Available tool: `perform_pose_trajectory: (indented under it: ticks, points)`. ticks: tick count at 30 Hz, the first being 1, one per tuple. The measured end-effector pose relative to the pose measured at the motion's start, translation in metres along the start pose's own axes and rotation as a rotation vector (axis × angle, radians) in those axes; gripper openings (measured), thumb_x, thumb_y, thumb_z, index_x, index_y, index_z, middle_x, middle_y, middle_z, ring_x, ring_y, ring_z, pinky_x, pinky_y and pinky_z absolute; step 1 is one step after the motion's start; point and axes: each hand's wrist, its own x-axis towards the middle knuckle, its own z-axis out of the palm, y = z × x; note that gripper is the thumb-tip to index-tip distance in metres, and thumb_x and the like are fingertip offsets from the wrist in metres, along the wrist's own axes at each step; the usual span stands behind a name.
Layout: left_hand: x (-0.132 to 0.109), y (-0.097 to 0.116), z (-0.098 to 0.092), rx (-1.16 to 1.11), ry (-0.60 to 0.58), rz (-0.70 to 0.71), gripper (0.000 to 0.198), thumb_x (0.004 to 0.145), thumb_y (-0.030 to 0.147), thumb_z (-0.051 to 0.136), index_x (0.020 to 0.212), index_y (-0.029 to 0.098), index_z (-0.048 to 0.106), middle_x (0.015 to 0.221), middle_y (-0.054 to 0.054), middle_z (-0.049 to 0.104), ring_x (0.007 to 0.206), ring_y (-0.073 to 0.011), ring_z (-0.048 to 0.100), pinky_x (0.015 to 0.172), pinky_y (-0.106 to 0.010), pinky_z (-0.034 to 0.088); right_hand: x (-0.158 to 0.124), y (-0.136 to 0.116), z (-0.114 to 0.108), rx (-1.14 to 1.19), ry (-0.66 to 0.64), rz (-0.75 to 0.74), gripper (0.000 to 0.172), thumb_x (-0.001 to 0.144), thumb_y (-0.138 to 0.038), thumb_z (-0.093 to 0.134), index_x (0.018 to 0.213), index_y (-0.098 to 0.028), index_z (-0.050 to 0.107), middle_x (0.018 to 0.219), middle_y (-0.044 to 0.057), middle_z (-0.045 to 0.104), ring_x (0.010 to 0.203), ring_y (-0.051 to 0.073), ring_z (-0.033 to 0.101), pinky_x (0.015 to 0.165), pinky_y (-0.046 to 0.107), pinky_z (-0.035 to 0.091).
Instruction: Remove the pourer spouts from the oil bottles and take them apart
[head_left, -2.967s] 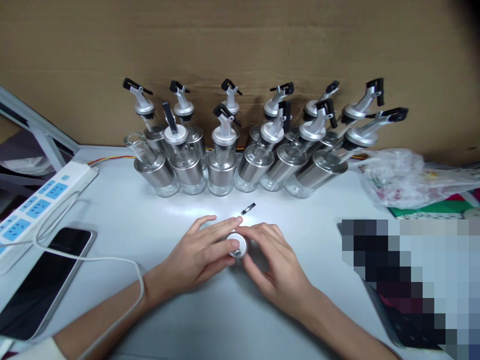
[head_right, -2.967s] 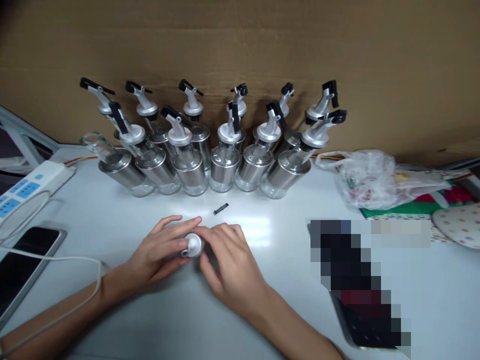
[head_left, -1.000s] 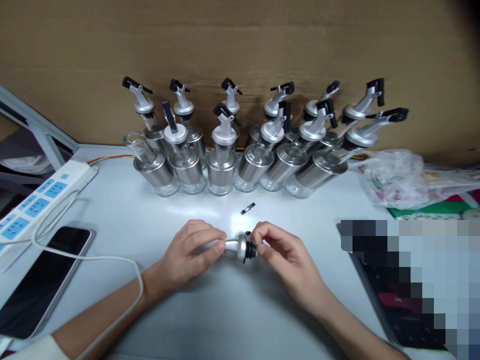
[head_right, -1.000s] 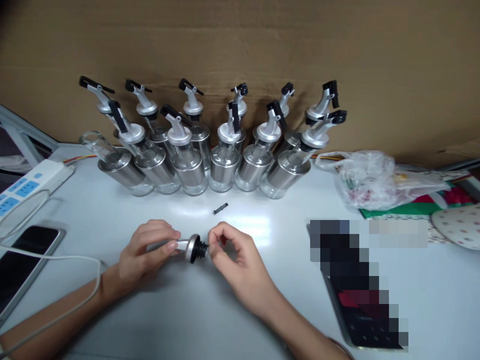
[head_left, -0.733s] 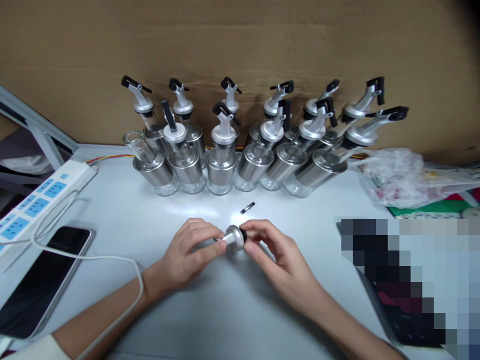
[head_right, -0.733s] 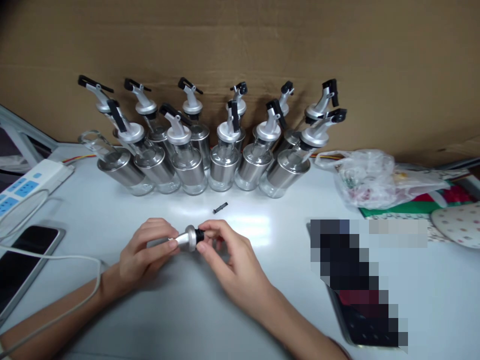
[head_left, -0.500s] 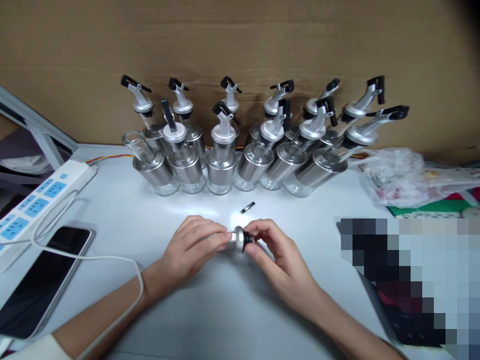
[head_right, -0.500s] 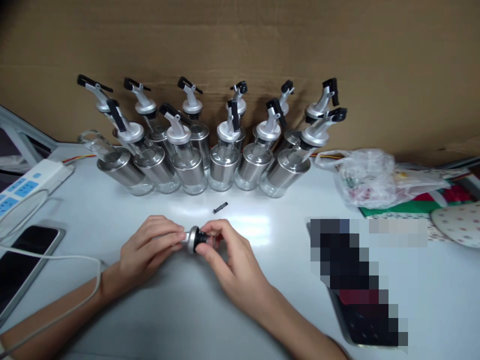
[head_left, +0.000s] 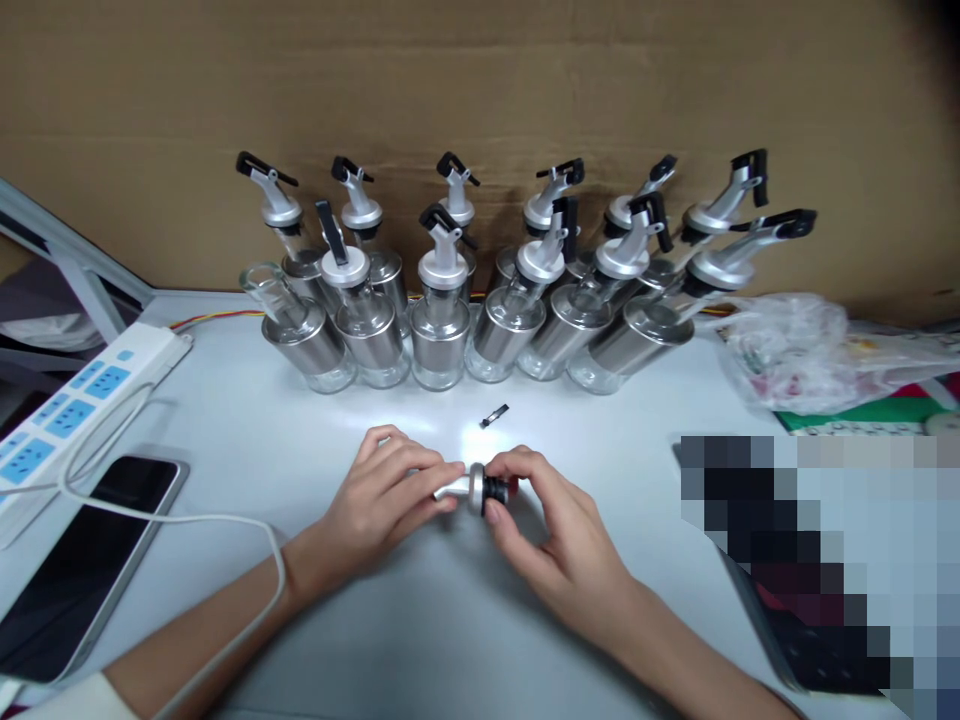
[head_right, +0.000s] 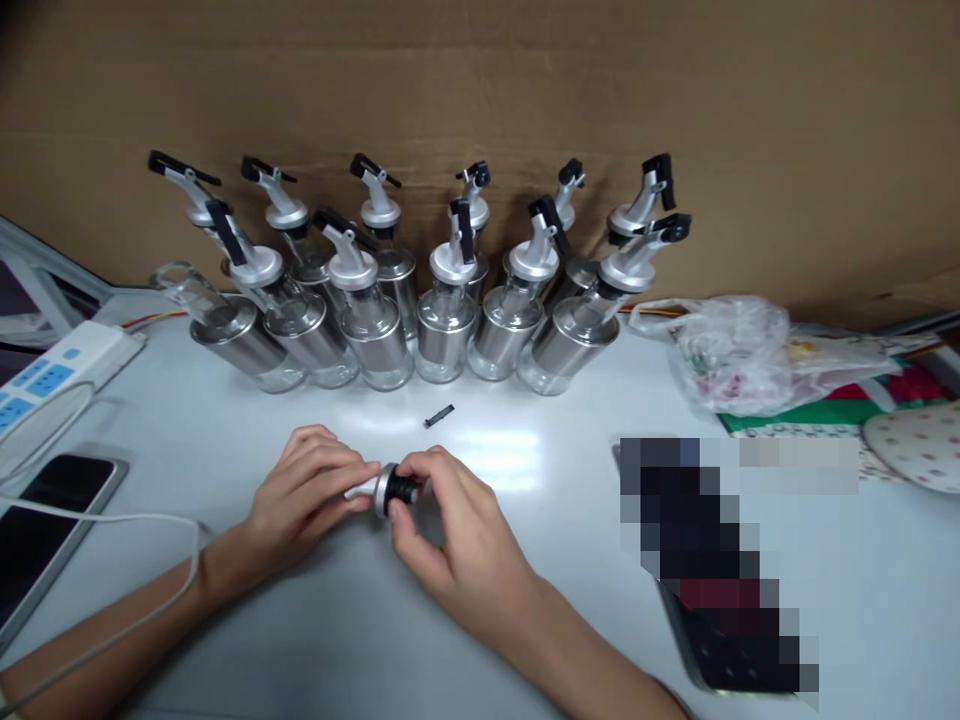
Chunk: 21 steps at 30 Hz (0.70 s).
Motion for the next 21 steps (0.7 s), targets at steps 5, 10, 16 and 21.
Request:
perform_pose_trajectory:
  ticks: [5,10,16,21]
  points:
    - [0.0,0.0,0.001,-0.021,-0.019,0.019,0.02,0.089,0.027,0.056,0.106,0.017,0.056,0.077,0.0,0.065,0.071,-0.0107,0.054,0.08,-0.032,0.037,0.0,0.0,-0.001,0.009,-0.012,0.035,0.008,0.087,-0.018,0.047,0.094,-0.02,0.049,0.078,0.002,0.06,0.068,0.012,0.057,0.062,0.023,0.049]
    - [0.003,0.0,0.0,-0.057,-0.071,-0.096,0.02,0.094,0.033,0.045,0.095,0.019,0.059,0.072,0.001,0.065,0.071,-0.0116,0.052,0.082,-0.034,0.032,0.0,0.001,0.0,0.044,-0.033,0.065,0.006,0.088,-0.02,0.049,0.093,-0.021,0.05,0.078,0.001,0.064,0.065,0.012,0.06,0.061,0.022,0.05]
    - [0.013,0.008,-0.006,-0.109,-0.089,-0.241,0.051,0.095,0.05,0.025,0.069,0.018,0.056,0.057,0.002,0.056,0.067,-0.014,0.042,0.067,-0.034,0.022,-0.005,0.0,0.003,0.136,-0.031,0.0,0.007,0.089,-0.016,0.049,0.093,-0.022,0.048,0.074,-0.001,0.059,0.063,0.01,0.056,0.059,0.02,0.048]
    - [0.016,0.014,-0.011,-0.19,-0.166,-0.356,0.053,0.097,0.048,0.022,0.064,0.018,0.051,0.055,0.002,0.052,0.065,-0.0138,0.04,0.066,-0.034,0.023,-0.01,0.001,0.007,0.183,-0.025,-0.009,0.009,0.088,-0.015,0.05,0.09,-0.023,0.046,0.075,-0.001,0.056,0.068,0.011,0.056,0.062,0.022,0.049]
